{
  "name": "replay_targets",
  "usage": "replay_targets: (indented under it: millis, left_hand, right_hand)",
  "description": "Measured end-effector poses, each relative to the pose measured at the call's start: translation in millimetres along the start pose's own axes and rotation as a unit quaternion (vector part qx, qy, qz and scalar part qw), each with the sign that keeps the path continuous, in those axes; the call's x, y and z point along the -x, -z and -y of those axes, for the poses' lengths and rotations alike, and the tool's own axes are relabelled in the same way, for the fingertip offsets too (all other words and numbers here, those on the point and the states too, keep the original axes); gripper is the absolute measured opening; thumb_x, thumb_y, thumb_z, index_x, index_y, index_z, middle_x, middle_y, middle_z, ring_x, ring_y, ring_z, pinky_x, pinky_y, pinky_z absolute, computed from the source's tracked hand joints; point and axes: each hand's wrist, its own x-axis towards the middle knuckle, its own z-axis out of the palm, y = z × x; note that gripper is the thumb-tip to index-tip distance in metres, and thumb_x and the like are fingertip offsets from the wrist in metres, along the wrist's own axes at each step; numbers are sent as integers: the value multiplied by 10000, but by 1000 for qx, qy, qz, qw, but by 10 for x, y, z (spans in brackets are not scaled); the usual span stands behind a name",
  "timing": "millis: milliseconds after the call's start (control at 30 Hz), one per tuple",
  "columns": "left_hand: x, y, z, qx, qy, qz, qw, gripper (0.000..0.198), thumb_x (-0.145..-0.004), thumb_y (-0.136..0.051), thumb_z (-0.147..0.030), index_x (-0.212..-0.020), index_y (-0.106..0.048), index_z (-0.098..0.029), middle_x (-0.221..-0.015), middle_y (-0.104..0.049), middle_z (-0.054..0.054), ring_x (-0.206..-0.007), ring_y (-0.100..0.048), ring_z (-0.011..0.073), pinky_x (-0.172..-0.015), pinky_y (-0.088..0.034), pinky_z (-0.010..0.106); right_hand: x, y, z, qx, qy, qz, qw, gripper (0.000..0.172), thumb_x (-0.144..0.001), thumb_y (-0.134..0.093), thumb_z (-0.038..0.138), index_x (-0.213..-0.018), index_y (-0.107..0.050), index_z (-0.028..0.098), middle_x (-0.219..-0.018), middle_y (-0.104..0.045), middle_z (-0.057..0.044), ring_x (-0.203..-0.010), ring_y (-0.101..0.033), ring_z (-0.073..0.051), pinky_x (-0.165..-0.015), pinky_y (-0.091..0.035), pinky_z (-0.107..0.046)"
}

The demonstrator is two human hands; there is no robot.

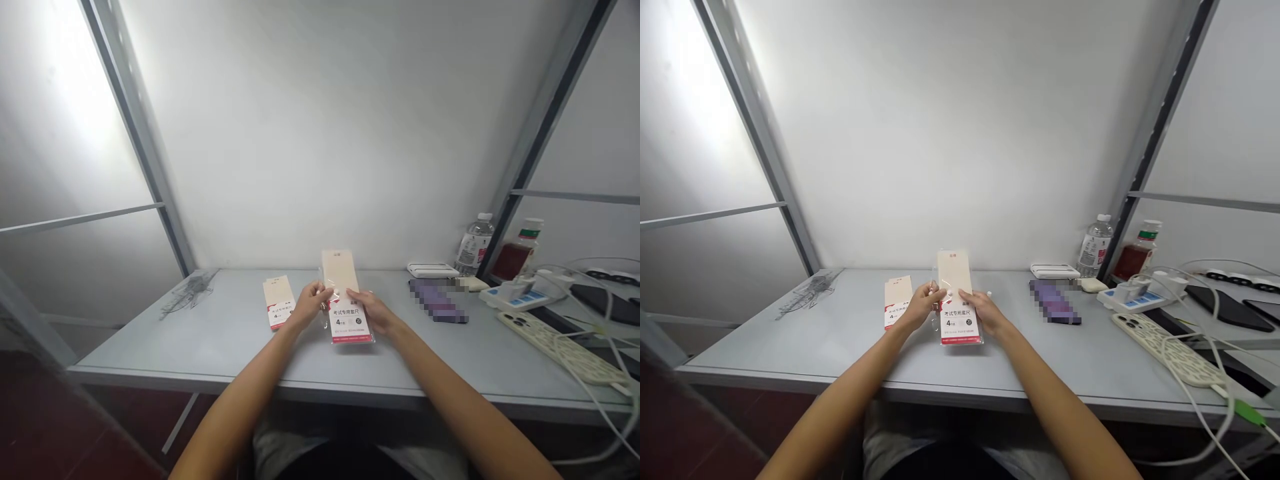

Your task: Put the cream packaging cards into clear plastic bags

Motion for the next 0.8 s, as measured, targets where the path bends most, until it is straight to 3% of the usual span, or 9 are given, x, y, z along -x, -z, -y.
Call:
replay_targets:
  millis: [167,500,667,800]
  left_hand:
    - [-23,15,80,-75,-12,-38,996,353,-713,-561,-426,-627,-310,-193,-495,-433,-60,-428,-453,73,-413,-360,202]
    - [11,4,8,-111,1,27,993,331,-765,-480,-498,-770,-447,-169,-608,-526,-20,-471,-510,80,-411,-375,192]
    - [11,4,25,-113,-18,2,993,350,-758,-481,-520,-755,-434,-173,-585,-509,-28,-460,-483,76,-409,-357,197]
    - [13,7,8,-70,3,-21,997,411,-706,-578,-486,-931,-417,-183,-583,-532,-45,-462,-466,76,-429,-344,200]
  right_hand:
    - [-30,12,-59,72,30,-24,997,275,-723,-639,366,-864,-636,131,-829,-693,-101,-726,-653,-221,-644,-522,-323]
    - [-37,23,-57,135,52,-99,985,282,-684,-666,386,-827,-637,145,-771,-692,-94,-655,-646,-219,-560,-511,-310]
    - [-31,16,-55,165,66,-72,982,307,-683,-651,415,-816,-646,137,-754,-689,-80,-652,-638,-209,-570,-491,-301]
    - [-5,-17,-34,163,74,-31,983,333,-672,-652,425,-831,-657,131,-784,-691,-82,-691,-638,-212,-606,-487,-307]
